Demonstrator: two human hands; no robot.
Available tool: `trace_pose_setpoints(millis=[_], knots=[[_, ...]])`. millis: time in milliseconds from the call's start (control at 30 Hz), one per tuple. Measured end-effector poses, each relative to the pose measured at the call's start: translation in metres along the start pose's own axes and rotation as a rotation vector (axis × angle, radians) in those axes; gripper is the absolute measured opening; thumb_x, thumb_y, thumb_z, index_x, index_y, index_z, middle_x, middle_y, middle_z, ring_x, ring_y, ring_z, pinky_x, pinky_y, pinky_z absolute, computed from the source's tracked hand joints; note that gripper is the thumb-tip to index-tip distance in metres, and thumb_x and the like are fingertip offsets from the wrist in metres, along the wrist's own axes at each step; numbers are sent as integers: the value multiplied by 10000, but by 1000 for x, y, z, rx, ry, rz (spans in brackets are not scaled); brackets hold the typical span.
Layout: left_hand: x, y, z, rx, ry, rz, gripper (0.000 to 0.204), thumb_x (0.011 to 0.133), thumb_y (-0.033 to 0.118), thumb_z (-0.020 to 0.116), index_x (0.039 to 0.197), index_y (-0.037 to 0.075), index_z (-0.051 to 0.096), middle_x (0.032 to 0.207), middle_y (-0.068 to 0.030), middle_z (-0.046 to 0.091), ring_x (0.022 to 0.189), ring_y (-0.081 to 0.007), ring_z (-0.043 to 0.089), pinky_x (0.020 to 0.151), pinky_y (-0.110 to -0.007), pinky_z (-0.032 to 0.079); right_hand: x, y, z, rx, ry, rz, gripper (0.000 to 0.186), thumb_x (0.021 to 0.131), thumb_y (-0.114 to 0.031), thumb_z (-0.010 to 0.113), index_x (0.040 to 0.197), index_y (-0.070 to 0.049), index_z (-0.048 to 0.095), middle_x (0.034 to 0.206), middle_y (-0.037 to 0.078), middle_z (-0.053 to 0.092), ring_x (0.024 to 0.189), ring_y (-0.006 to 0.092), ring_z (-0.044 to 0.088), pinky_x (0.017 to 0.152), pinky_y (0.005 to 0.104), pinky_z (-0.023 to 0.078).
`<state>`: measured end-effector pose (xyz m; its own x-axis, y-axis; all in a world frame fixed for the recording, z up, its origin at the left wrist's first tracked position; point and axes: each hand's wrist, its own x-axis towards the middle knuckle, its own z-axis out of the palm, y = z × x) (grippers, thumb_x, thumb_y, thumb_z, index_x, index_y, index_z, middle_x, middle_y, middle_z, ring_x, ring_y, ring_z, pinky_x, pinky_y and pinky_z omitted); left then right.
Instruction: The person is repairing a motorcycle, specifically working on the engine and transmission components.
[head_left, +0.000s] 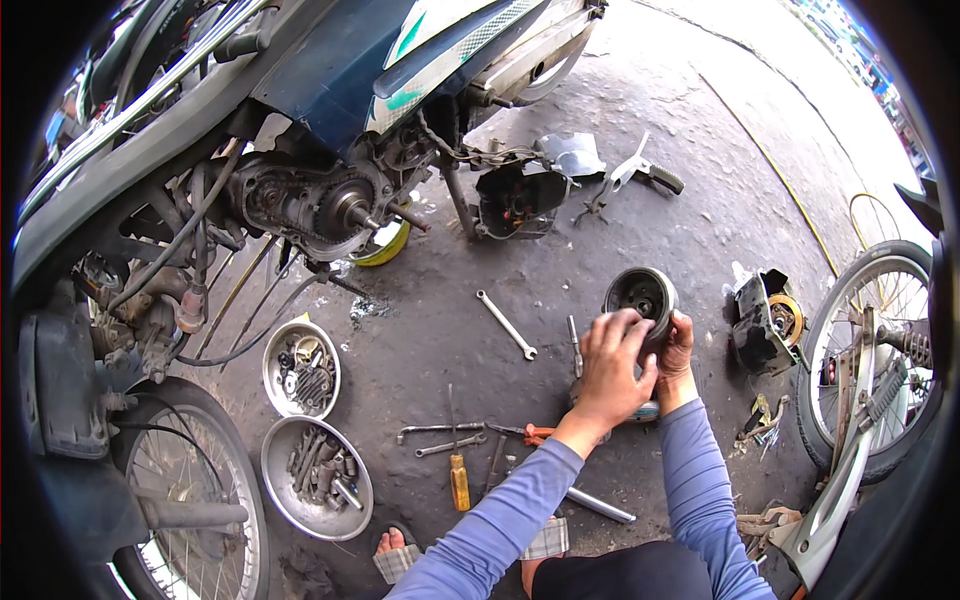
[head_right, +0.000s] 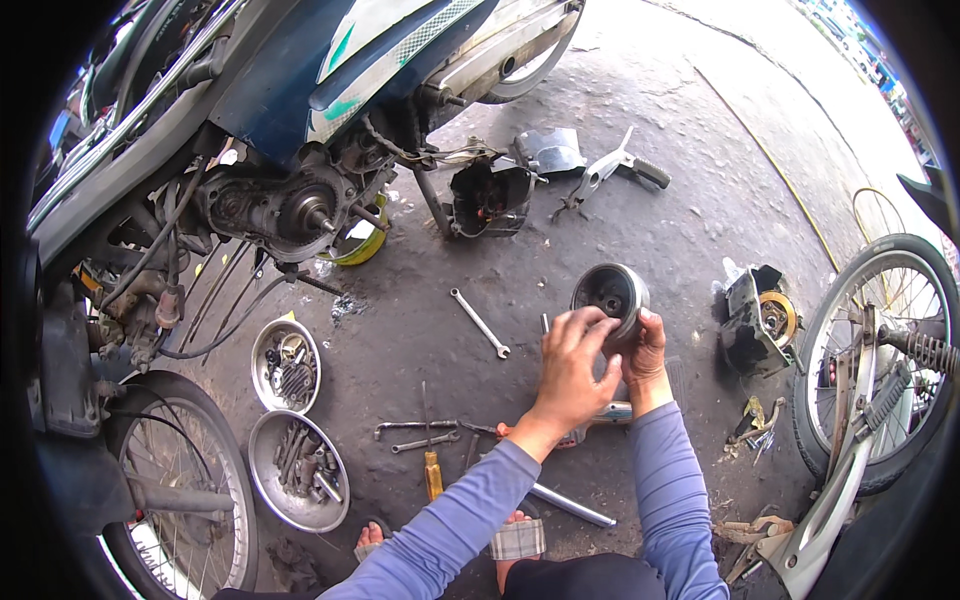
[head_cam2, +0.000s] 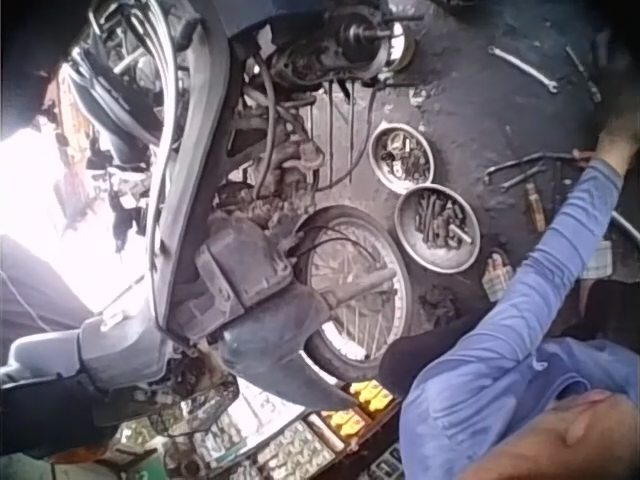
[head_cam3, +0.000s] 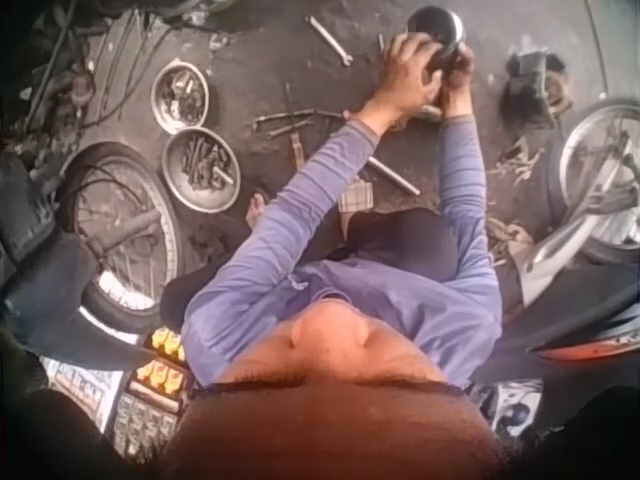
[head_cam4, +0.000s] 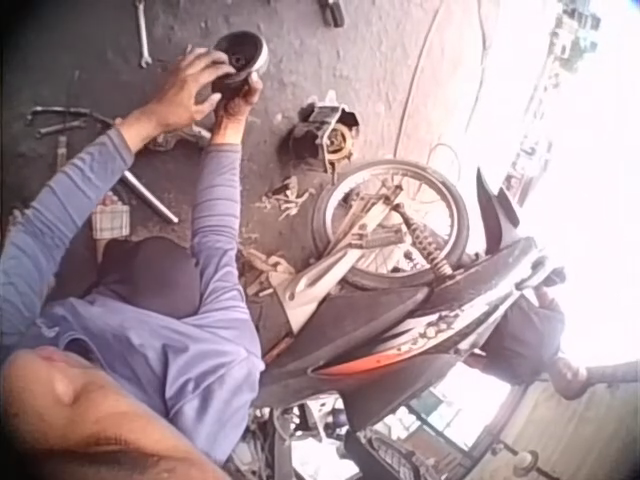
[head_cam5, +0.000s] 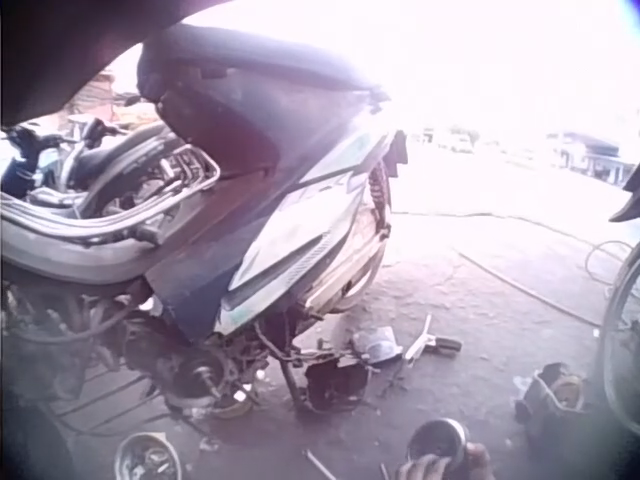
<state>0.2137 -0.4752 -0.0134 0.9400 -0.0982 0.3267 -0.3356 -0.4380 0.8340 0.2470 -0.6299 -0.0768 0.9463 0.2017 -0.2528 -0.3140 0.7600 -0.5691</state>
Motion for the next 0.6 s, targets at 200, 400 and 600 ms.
trace_pose_setpoints(millis=[200, 400, 600], knots=[[6, -1, 11, -61, -180, -170, 458, 749, 145, 682, 1175, -6, 608, 1219, -139, 548, 1181, -297, 486, 995, -440, 369, -3, -2, -5, -57, -77, -4, 566, 822, -417, 626, 1206, -2, 606, 1144, 142, 672, 1038, 276, 651, 968, 421, 496], [2, -12, 23, -142, -47, -147, 468, 754, 123, 703, 1194, 6, 594, 1222, -148, 561, 1158, -332, 507, 1011, -424, 404, -2, -11, 14, -317, -58, -125, 654, 791, -345, 687, 1322, -14, 497, 1181, 122, 634, 1074, 259, 629, 952, 389, 507], [-29, -30, 19, -106, 63, -226, 539, 782, 129, 711, 1284, 6, 555, 1281, -190, 536, 1256, -374, 466, 1067, -431, 384, 19, -15, 28, -1234, 272, -266, 904, 593, -181, 874, 1379, -81, 439, 1249, 136, 539, 1133, 265, 551, 977, 364, 455]])
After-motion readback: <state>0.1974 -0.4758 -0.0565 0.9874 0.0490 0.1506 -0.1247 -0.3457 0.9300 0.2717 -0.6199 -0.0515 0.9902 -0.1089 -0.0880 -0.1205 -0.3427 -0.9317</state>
